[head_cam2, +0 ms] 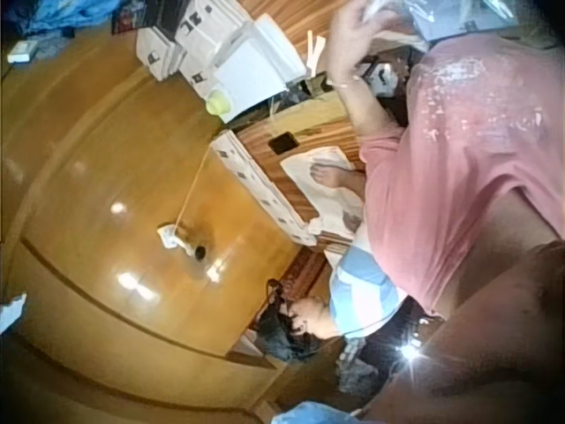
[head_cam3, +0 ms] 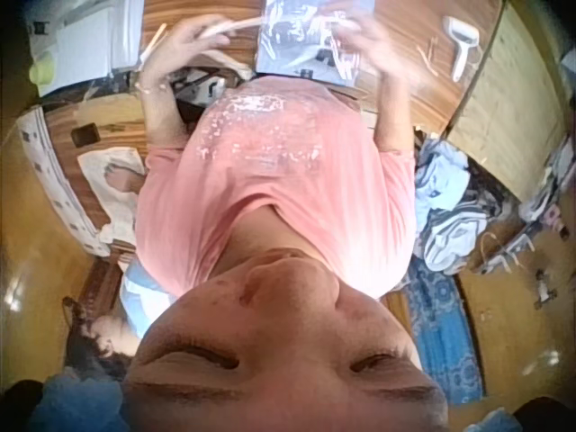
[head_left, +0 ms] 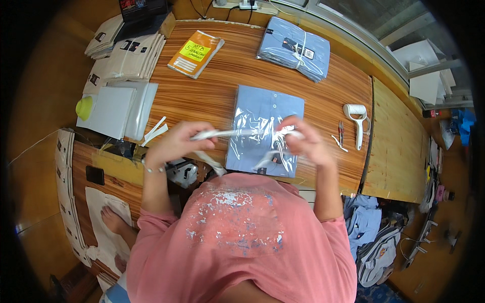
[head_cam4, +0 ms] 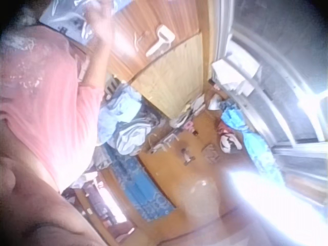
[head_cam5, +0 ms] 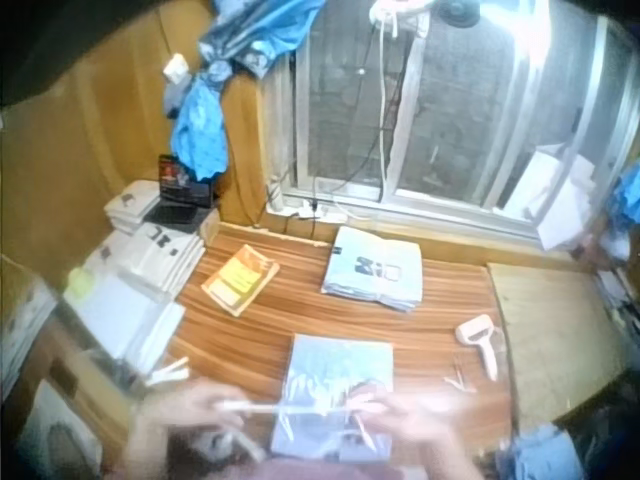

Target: The person ties strings around packaged shirts, writes in a notebook, and organizes the items on a wooden table.

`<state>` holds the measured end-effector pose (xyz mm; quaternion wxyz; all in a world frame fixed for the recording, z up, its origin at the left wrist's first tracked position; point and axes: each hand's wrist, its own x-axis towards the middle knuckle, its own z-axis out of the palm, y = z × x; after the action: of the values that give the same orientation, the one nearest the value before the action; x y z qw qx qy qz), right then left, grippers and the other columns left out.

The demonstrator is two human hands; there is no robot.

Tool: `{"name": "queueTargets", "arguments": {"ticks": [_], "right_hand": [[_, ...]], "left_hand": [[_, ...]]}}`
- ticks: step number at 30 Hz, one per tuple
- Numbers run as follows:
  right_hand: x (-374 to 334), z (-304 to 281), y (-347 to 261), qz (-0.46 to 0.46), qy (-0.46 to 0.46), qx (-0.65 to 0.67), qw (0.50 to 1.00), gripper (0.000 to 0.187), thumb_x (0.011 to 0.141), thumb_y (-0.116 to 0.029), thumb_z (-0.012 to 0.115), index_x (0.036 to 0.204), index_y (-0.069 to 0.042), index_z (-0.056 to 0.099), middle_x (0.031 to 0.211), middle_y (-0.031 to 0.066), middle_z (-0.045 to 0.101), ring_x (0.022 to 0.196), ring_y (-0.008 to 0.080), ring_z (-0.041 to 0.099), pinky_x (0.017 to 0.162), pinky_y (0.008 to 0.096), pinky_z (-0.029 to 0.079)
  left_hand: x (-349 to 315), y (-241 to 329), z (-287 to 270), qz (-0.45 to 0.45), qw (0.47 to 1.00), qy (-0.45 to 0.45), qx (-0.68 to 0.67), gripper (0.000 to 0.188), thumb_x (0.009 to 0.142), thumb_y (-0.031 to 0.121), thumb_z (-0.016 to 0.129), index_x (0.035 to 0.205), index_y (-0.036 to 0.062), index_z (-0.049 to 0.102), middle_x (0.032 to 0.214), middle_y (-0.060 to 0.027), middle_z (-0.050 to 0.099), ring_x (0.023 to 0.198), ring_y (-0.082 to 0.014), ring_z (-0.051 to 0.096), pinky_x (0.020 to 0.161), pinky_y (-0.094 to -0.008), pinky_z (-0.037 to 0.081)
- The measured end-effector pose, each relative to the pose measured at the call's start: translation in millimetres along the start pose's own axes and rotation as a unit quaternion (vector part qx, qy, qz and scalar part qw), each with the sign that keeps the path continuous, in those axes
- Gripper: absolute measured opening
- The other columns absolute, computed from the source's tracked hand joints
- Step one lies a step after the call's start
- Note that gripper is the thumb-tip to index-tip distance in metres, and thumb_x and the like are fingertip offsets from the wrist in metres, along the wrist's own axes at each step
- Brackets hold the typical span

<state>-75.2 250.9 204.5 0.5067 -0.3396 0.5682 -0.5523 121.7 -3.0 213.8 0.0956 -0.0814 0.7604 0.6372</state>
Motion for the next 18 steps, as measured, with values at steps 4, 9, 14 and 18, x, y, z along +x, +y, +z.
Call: {"name": "queueTargets", "arguments": {"ticks": [4,9,14,18], "right_hand": [[-20,-72,10,-0.043,0.15,0.045,0.987,0.017,0.089,-0.016,0.056,0.102,-0.007,0.049,0.063,-0.0073,0.039,0.052,0.0023,0.032,0.045,0.0189,0.022],[47,-146,59,-0.006,0.299,-0.151,0.942,0.004,0.089,-0.009,0.053,0.088,-0.005,0.054,0.066,-0.0036,0.048,0.055,0.0075,0.042,0.05,0.0214,0.035],[104,-195,150,0.056,0.375,-0.49,0.785,0.01,0.082,-0.015,0.056,0.084,-0.006,0.06,0.077,0.0173,0.063,0.069,0.0338,0.06,0.06,0.0413,0.046],[69,-169,179,0.152,0.276,-0.51,0.801,0.013,0.078,-0.018,0.055,0.08,-0.008,0.064,0.077,0.0201,0.063,0.073,0.0378,0.061,0.063,0.0455,0.047]], "left_hand": [[16,-37,-47,-0.066,0.996,0.042,-0.031,0.02,0.091,0.022,0.055,0.087,0.0036,0.06,0.076,0.004,0.057,0.067,-0.0025,0.048,0.06,-0.0176,0.039],[121,-97,-67,0.003,0.962,0.259,0.083,0.029,0.09,0.028,0.053,0.08,0.0017,0.061,0.07,-0.0022,0.057,0.063,-0.0125,0.051,0.059,-0.0275,0.042],[194,-139,-51,-0.149,0.87,0.285,0.372,0.031,0.081,0.034,0.059,0.078,0.0038,0.065,0.077,-0.0155,0.064,0.076,-0.0325,0.062,0.065,-0.0405,0.047],[154,-149,-31,-0.215,0.864,0.201,0.409,0.028,0.079,0.034,0.06,0.076,0.0065,0.066,0.077,-0.0164,0.064,0.075,-0.034,0.061,0.064,-0.0431,0.047]]}}
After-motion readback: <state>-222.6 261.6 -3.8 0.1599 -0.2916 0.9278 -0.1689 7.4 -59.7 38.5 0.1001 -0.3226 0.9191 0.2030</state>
